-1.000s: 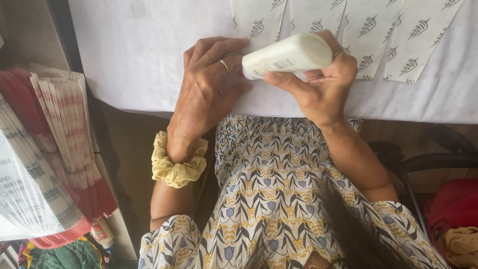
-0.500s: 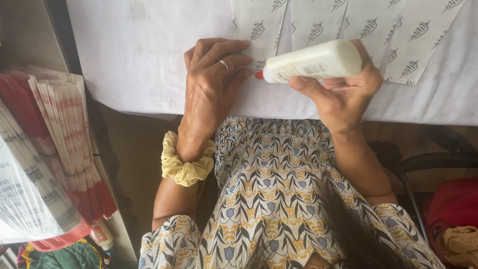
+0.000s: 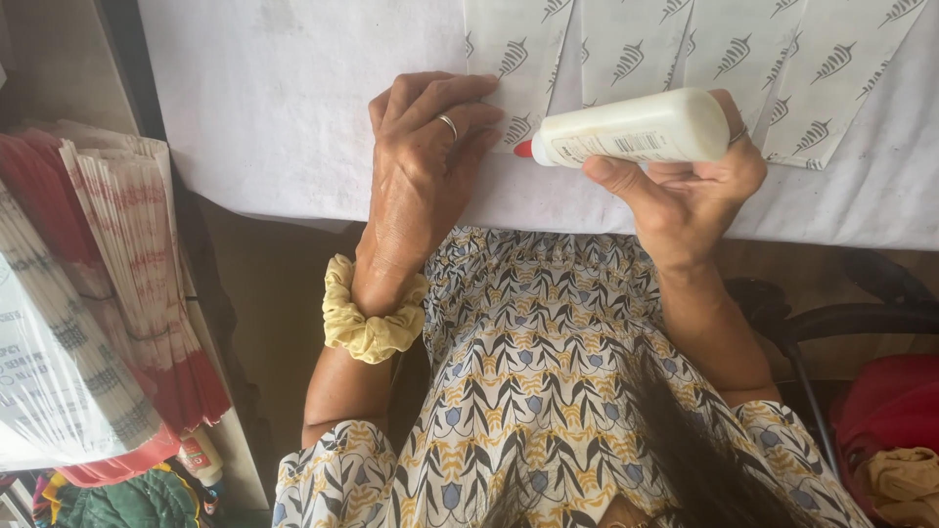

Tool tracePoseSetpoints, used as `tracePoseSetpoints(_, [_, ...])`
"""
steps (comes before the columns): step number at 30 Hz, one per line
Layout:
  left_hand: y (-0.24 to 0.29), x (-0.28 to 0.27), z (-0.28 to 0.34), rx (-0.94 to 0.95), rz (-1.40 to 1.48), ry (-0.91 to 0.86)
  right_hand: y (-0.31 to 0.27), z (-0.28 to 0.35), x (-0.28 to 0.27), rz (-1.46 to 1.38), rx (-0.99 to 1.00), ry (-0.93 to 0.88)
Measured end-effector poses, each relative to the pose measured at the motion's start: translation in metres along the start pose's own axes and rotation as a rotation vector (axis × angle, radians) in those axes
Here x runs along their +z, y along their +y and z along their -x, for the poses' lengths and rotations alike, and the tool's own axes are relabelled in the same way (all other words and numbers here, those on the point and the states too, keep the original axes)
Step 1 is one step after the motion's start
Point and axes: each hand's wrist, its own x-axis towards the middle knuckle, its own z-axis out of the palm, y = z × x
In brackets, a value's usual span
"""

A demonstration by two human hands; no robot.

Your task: Aligning, applying glue to, and stacking finished paper wrappers on a workspace.

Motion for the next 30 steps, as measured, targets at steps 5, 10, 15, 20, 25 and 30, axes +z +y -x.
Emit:
tracePoseSetpoints(5, [0.002,-0.004,0.0,0.006,0.023,-0.007,-0.003,-0.006,0.016,-0.035,-0.014,-0.026])
tracePoseSetpoints(10, [0.005,-0.007,-0.001,-0.015,0.036,-0.049,0.001,-0.007,0.026,-0.059,-0.038,-0.047])
tracePoseSetpoints(15, [0.004,-0.004,0.0,-0.011,0.019,-0.037,0.006,0.003,0.0,-0.133,0.03,0.005])
tracePoseSetpoints(20, [0.013,-0.003,-0.003,0.01,-0.067,-0.052,0.006,0.0,-0.037,-0.371,0.163,0.153])
tracePoseSetpoints(25, [0.042,0.024,-0.016,0.139,-0.172,0.029,0.04,0.009,-0.168,-0.31,0.069,0.353])
tracePoseSetpoints(30, [0.071,0.078,-0.03,0.298,0.062,-0.046,0.055,0.012,-0.286,0.083,0.277,0.348])
